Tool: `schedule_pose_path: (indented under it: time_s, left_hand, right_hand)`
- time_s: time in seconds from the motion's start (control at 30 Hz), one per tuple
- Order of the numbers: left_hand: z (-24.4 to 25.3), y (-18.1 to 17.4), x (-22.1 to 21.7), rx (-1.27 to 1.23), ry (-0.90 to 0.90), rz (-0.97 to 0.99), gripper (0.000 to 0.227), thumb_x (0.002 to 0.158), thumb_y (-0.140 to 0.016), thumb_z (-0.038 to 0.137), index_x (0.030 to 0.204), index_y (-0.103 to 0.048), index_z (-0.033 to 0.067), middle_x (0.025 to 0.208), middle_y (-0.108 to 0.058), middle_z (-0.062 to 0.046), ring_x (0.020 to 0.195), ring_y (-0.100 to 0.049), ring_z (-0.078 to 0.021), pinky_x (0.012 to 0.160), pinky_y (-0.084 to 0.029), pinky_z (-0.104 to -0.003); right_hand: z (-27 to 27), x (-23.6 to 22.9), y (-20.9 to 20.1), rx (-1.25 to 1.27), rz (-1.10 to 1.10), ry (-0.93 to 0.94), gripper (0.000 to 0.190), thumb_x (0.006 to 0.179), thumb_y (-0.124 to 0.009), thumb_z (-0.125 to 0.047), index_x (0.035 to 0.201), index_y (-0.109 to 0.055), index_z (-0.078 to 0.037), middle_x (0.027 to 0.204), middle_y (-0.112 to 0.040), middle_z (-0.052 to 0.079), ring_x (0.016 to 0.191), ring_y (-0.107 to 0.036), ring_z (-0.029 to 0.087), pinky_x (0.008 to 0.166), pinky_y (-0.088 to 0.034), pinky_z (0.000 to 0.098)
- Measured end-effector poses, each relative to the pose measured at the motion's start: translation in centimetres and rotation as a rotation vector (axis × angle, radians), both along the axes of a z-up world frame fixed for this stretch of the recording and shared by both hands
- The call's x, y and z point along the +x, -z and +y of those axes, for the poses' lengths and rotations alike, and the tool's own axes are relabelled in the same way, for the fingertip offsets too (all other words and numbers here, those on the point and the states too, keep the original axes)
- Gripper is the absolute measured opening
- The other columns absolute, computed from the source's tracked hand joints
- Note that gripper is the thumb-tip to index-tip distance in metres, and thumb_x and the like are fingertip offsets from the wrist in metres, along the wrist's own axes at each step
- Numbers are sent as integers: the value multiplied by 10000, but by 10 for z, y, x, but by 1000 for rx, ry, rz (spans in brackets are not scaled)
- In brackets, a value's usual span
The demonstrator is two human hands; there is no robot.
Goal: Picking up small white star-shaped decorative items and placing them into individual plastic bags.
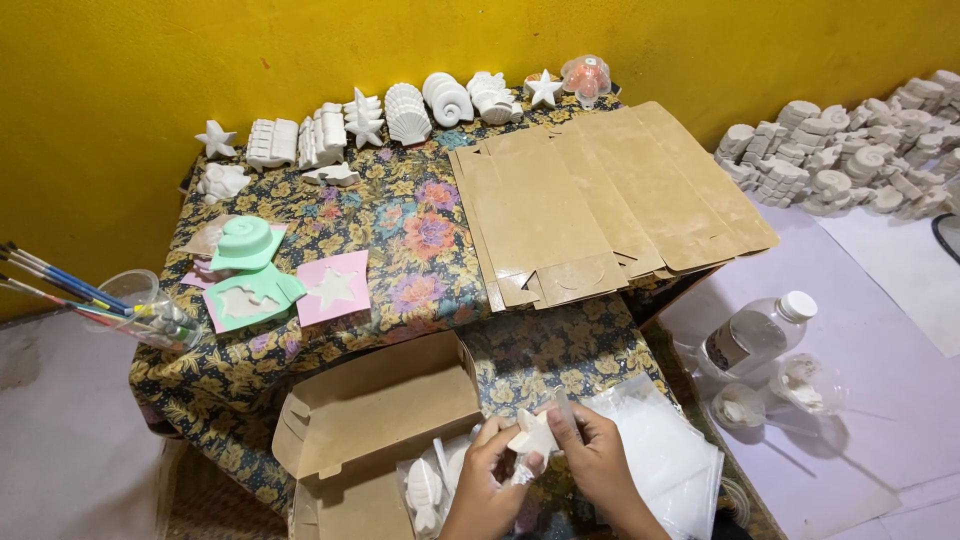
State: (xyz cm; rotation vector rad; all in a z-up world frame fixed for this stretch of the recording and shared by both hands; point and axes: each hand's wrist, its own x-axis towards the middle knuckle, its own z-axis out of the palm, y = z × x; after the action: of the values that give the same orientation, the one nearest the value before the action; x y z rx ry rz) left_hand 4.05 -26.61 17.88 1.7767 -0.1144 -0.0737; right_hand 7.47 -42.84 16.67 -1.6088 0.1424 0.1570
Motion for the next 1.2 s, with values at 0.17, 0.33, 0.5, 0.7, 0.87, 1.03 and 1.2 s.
schedule_pose_path:
  time_s: [0.17,0.33,0.5,0.7,0.87,1.03,1.2]
  left_hand:
    - [0,25,6,-124,-172,173,571,875,-683,460,1310,-696,90,1285,-762,-80,1201,-703,-197,1025,-528,-321]
    - [5,17,10,-572,-261,375,627,818,-736,268,1356,-632,-37,1183,-795,-230,941,-836,-345,800,-706,-371]
    - [7,-9,7,-264,-247,273,825,763,-703,560,1508,-539,246,1619,-500,-16,1453,-519,-166,1144,-448,-320]
    - [7,11,6,-589,-191,318,764,818,-745,230,1523,-489,87,1119,-786,-214,792,-833,-285,804,-707,-381]
    - [7,8,7,-532,-158,285,707,856,-742,167,1522,-509,132,1076,-801,-157,773,-831,-237,800,-696,-337]
    - [7,1,6,-497,-145,290,688,866,-732,167,1518,-515,144,1140,-800,-166,749,-817,-214,823,-701,-334]
    - [7,-4,6,-496,-171,345,712,831,-758,169,1509,-540,150,1161,-807,-172,741,-829,-245,775,-701,-324]
  right_hand:
    - [-3,-3,-3,-10,44,-69,535,918,-469,-482,1285,-655,-140,962,-622,59,697,-489,146,605,-423,314]
    - [-14,0,8,-104,-317,-195,199,1042,-502,-285,995,-583,-109,788,-485,24,667,-436,144,603,-386,299]
    - [-14,0,-7,-226,-522,-223,276,943,-694,-243,736,-581,-99,799,-646,64,610,-512,137,543,-385,271]
    - [-16,5,3,-285,-523,-132,169,925,-697,-174,791,-653,-81,824,-653,57,555,-479,93,491,-386,239]
    - [-19,5,1,-203,-438,-267,203,934,-698,-194,766,-641,-94,727,-609,36,541,-482,112,468,-384,263]
    - [-20,4,2,-223,-439,-131,200,922,-717,-182,760,-665,-76,714,-596,32,525,-447,98,474,-356,257]
    - [-21,5,6,-170,-348,-118,155,871,-770,-117,757,-687,-52,642,-640,52,480,-496,106,439,-389,256]
